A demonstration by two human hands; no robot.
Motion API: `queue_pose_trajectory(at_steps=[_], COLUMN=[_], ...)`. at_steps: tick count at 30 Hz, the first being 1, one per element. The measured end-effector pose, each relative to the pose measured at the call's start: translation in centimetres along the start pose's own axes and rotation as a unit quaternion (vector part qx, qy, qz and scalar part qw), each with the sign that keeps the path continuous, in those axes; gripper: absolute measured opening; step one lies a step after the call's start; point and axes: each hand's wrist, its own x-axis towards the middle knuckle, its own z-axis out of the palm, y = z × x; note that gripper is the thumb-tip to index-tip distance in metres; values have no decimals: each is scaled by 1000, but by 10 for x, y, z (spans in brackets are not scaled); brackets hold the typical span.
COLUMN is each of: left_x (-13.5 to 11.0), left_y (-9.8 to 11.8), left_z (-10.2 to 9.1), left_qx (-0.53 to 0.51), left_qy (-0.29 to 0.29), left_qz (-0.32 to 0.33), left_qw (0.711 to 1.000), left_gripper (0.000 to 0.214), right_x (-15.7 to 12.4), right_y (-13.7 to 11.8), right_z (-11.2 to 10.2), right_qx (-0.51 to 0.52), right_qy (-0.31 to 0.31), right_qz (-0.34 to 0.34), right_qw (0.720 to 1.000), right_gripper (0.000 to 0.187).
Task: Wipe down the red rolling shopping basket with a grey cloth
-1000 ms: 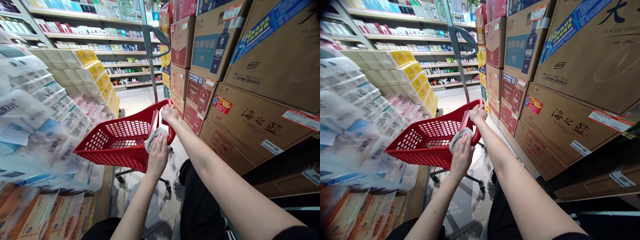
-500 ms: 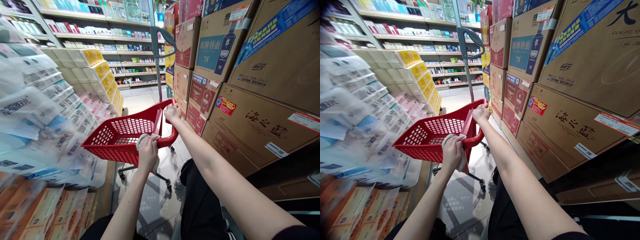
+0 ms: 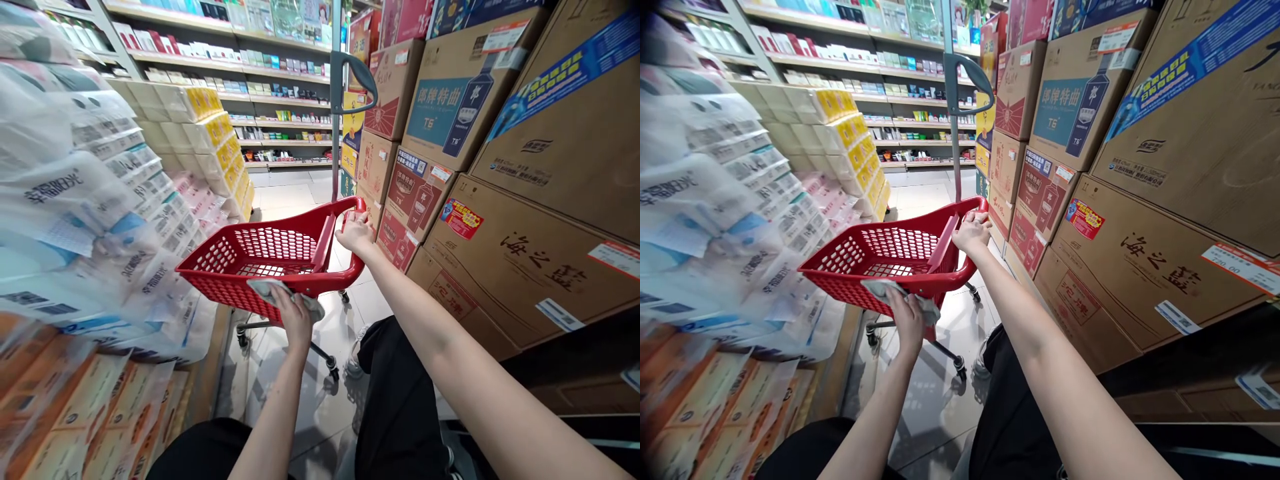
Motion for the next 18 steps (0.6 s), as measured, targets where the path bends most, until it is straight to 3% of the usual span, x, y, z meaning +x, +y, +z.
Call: queue_pose_trajectory(at_steps=[3, 9, 14, 18], left_x=[-11, -30, -42, -58], left_y=[-1, 10, -23, -47], left_z=[7, 7, 9, 13], left_qx=[-62, -88, -70, -80], left_qy=[15, 3, -29, -19], left_qz=[-102, -94, -56, -158], left_qw=[993, 992, 996, 984], left_gripper=[64, 59, 57, 58], right_x=[1, 7, 9, 6], right_y=[-2, 4, 8, 5], right_z=[-1, 0, 0, -2], right_qx=[-4, -10, -13, -6], right_qy=[-2, 7, 14, 9], right_qz=[-1, -13, -21, -11], right_qw=[1000, 1000, 1000, 1000], right_gripper=[80, 81, 82, 81])
